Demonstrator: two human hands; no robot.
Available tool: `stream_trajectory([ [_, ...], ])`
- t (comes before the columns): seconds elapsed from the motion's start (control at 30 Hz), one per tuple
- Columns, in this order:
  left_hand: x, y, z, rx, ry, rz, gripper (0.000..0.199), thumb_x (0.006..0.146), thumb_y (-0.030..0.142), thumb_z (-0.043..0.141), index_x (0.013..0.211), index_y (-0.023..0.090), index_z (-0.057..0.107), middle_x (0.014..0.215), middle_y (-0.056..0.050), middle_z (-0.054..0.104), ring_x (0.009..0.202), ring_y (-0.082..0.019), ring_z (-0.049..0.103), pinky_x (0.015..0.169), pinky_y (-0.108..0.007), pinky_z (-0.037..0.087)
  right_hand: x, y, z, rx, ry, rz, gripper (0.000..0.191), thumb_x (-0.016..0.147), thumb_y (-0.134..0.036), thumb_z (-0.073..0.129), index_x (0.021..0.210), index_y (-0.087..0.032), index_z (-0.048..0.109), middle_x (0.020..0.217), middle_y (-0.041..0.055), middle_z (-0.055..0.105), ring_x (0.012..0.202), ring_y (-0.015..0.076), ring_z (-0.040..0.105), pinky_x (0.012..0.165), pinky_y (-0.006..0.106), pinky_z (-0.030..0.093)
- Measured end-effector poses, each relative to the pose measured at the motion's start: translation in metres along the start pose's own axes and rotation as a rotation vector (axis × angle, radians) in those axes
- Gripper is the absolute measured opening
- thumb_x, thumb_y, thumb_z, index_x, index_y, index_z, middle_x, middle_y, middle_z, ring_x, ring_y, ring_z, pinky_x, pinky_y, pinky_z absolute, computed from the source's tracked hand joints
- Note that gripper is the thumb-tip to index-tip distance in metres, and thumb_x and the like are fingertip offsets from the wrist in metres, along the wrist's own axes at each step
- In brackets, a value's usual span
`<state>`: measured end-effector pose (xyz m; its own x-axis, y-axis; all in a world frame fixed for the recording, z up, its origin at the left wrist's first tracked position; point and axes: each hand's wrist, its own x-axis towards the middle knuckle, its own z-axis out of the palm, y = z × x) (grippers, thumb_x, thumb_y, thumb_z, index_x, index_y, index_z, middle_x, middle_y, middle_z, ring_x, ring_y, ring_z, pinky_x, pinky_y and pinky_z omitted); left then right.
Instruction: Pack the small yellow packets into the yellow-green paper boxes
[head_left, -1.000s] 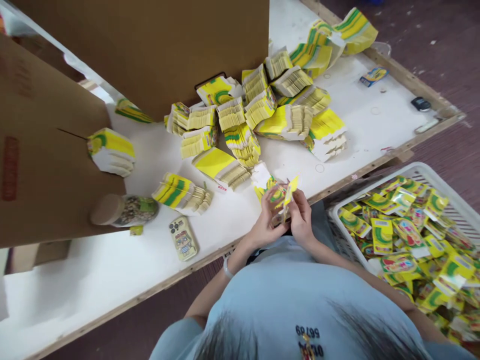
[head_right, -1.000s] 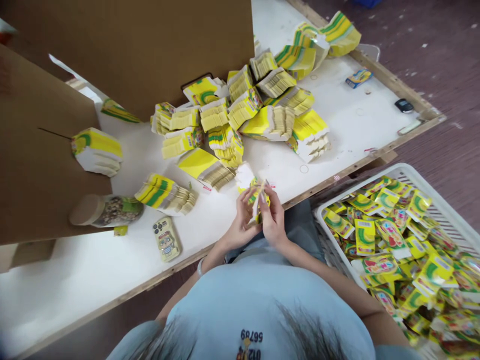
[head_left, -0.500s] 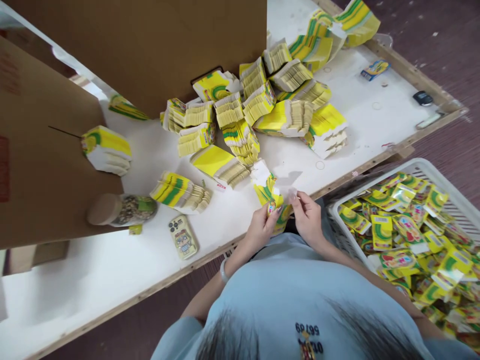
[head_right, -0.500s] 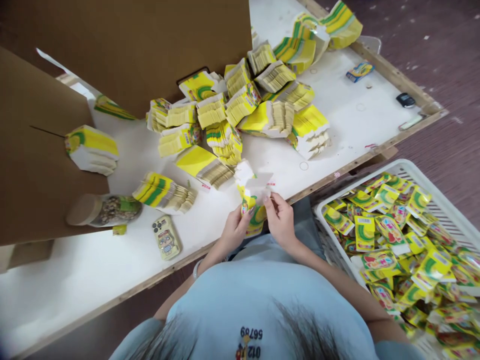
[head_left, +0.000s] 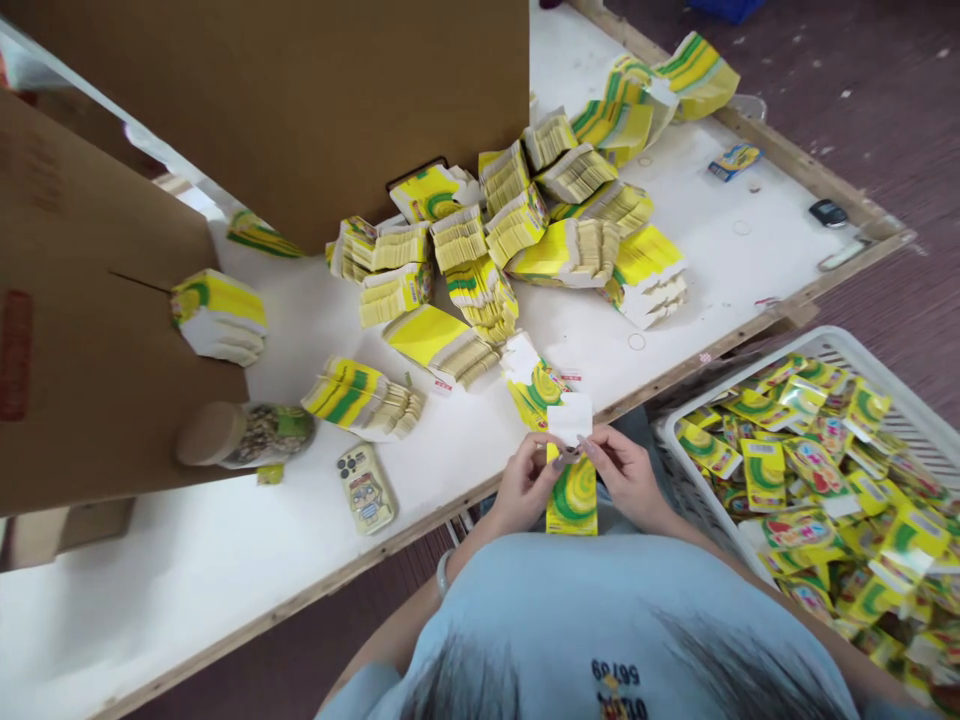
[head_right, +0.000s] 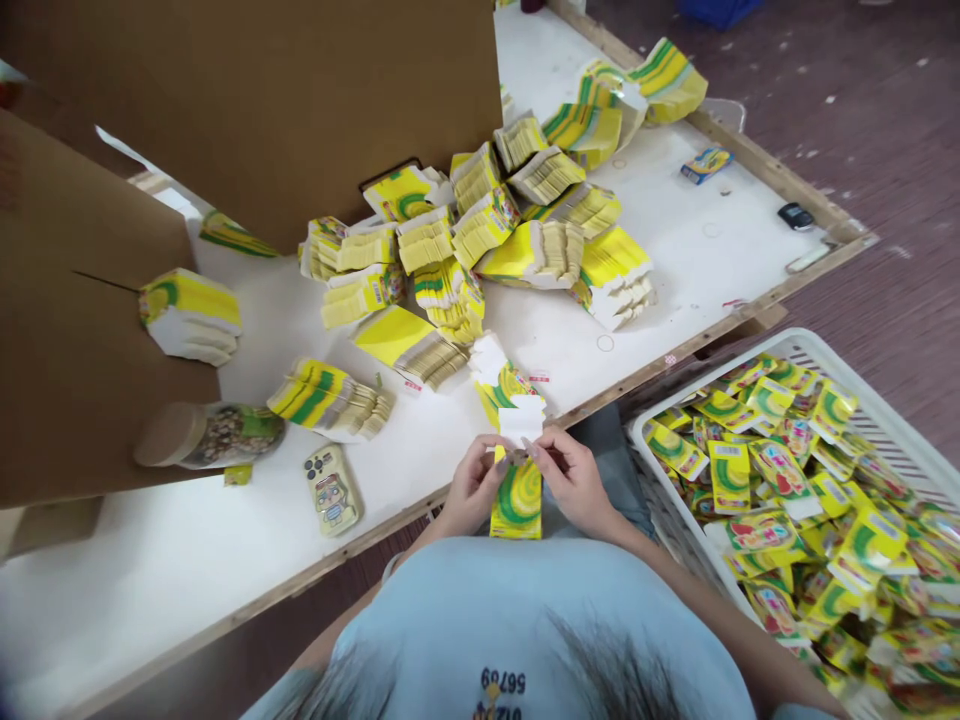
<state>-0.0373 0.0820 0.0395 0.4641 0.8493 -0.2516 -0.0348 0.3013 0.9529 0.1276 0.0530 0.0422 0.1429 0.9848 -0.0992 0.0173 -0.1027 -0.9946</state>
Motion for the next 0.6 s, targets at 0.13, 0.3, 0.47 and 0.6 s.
stream_trajectory([
  [0.13,0.004,-0.002,0.006,-0.018,0.054,0.056,0.062,0.094,0.066,0.049,0.136,0.022,0.045,0.092,-0.007,0.071,0.07,-0.016,0.064,0.064,-0.028,0.052,0.0,0.0,-0.005,-0.054,0.083,-0.116,0.025,0.095,-0.042,0.06,0.113,-0.024,0.064,0.095,0.0056,0.076,0.084,0.0201,0.073,0.076,0.033,0.061],
  [0.3,0.002,0.008,0.003,0.119,0.029,0.134,0.07,0.093,0.071,0.042,0.14,0.019,0.055,0.129,-0.015,0.068,0.124,-0.03,0.062,0.105,-0.042,0.049,0.0,-0.006,-0.024,-0.171,-0.224,-0.304,0.038,0.083,-0.052,0.074,0.111,-0.027,0.076,0.129,0.0107,0.07,0.12,0.0313,0.067,0.103,0.048,0.054],
  [0.47,-0.001,0.022,-0.001,0.206,-0.006,0.099,0.053,0.1,0.051,0.047,0.142,0.02,0.055,0.145,-0.013,0.059,0.134,-0.026,0.055,0.115,-0.041,0.042,-0.005,-0.015,-0.02,0.013,-0.259,0.101,0.047,0.088,-0.039,0.069,0.133,-0.025,0.063,0.12,0.0095,0.074,0.102,0.0235,0.073,0.085,0.037,0.062],
  [0.6,-0.001,0.018,0.001,0.243,0.005,0.131,0.052,0.101,0.05,0.044,0.142,0.019,0.054,0.143,-0.012,0.06,0.134,-0.026,0.056,0.114,-0.04,0.043,0.001,-0.024,-0.022,0.141,-0.297,0.217,0.049,0.084,-0.029,0.07,0.131,-0.022,0.059,0.103,0.0063,0.078,0.091,0.0195,0.075,0.08,0.032,0.061],
])
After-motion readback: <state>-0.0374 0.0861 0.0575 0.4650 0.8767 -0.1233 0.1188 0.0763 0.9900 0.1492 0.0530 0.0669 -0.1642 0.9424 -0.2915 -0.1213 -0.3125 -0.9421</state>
